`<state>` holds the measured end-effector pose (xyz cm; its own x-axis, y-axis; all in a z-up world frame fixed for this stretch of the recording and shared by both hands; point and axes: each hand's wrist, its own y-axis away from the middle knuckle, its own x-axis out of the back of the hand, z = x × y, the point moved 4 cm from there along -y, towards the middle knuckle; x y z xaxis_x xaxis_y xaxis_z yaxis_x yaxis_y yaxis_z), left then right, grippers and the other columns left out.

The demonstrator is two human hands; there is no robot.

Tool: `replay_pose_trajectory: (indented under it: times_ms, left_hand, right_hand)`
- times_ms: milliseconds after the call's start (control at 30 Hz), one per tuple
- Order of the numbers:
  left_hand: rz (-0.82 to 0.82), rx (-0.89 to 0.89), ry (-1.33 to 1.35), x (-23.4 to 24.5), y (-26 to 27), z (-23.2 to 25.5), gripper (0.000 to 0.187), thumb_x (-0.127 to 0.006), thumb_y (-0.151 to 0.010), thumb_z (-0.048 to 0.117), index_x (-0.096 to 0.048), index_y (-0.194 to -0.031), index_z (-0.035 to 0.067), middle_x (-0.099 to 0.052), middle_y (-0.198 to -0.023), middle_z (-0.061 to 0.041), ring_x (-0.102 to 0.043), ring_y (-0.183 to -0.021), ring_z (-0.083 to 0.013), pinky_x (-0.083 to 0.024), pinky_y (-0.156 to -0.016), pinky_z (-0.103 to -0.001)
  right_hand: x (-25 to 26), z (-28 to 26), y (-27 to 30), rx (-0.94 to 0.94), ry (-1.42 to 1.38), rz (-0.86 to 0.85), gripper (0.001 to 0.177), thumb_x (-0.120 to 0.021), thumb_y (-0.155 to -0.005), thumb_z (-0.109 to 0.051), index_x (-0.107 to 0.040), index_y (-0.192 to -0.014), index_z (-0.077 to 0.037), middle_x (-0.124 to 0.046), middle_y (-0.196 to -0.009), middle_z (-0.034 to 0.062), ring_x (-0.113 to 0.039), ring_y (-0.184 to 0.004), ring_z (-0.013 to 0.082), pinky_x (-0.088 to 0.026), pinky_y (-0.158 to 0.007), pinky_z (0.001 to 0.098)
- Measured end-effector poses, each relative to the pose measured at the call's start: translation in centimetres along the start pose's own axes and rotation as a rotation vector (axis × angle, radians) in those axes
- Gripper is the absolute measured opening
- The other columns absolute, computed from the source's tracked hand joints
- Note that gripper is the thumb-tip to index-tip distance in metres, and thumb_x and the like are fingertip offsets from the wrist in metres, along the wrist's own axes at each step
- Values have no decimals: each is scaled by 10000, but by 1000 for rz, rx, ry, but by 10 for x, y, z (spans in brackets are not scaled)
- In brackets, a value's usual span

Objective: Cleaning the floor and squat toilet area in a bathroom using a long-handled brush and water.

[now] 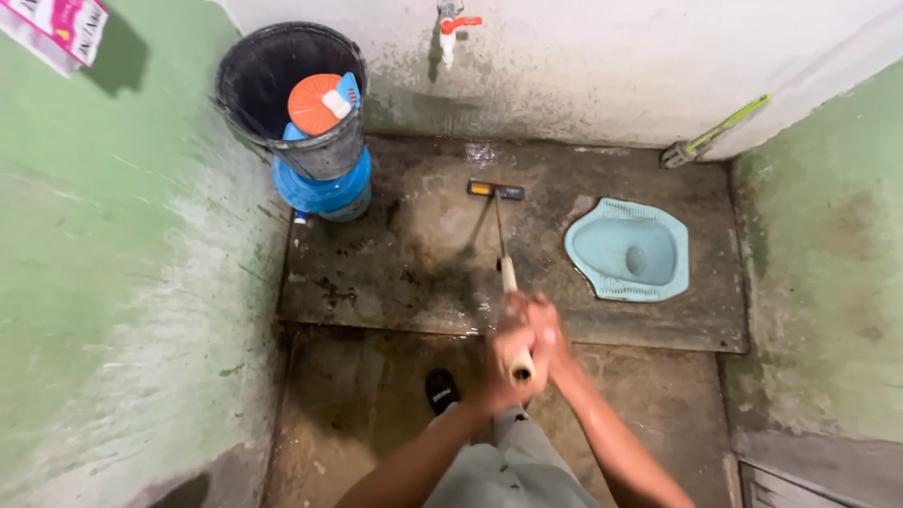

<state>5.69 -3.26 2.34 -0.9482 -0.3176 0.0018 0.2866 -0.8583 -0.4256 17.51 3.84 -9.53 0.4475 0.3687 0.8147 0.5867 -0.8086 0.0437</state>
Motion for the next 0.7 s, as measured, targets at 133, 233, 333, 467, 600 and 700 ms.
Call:
replay_pose_trajectory:
  times_ms: [133,233,333,467,600,700]
  left_hand:
    - [-24,-141,21,-14,15,7,316,-649,-957,70,-457,-707,43,-495,-688,-140,-520,-636,-290,-433,-617,-425]
    - [6,-89,-41,-30,-3,-56,306,-650,-939,81,-504,-674,36,-515,-659,-143,-534,-600,-289,-412,-555,-410]
    - [14,-58,-105,-38,-45,-97,316,-657,-945,108,-509,-677,29,-533,-641,-136,-578,-566,-267,-443,-539,-401]
    - [100,-111,-49,-47,-66,-80,267,-659,-942,109,-518,-736,15,-543,-665,-154,-566,-597,-311,-451,-594,-420]
    - [188,-329,-16,-70,-35,-30,228,-659,-943,123,-530,-797,6,-559,-744,-189,-579,-692,-372,-490,-686,-459]
    - [117,-170,-54,-87,14,24,290,-650,-968,126,-496,-744,26,-511,-697,-172,-553,-648,-364,-456,-643,-446]
  right_hand:
    - [-20,35,6,-38,-61,99,443,-656,-789,-149,-700,-1225,-80,-663,-1333,179,-633,-1045,368,-565,-881,423]
    - [-13,44,-32,306,138,311,231,-669,-790,-177,-697,-1017,-148,-740,-1177,116,-673,-1097,342,-564,-888,404]
    - [-3,71,-88,38,-298,217,290,-545,-945,-162,-713,-1170,-90,-728,-897,115,-670,-827,279,-538,-772,395]
    - [28,57,-85,147,-434,231,304,-551,-931,-201,-718,-1136,-51,-729,-883,135,-673,-805,277,-536,-751,394]
    - [14,111,-21,-123,-942,93,336,-488,-1019,-248,-737,-1098,-36,-752,-998,129,-701,-918,283,-553,-806,395]
    - [85,35,47,188,-384,139,367,-569,-870,-209,-697,-1176,-52,-735,-1078,112,-647,-996,299,-519,-890,407]
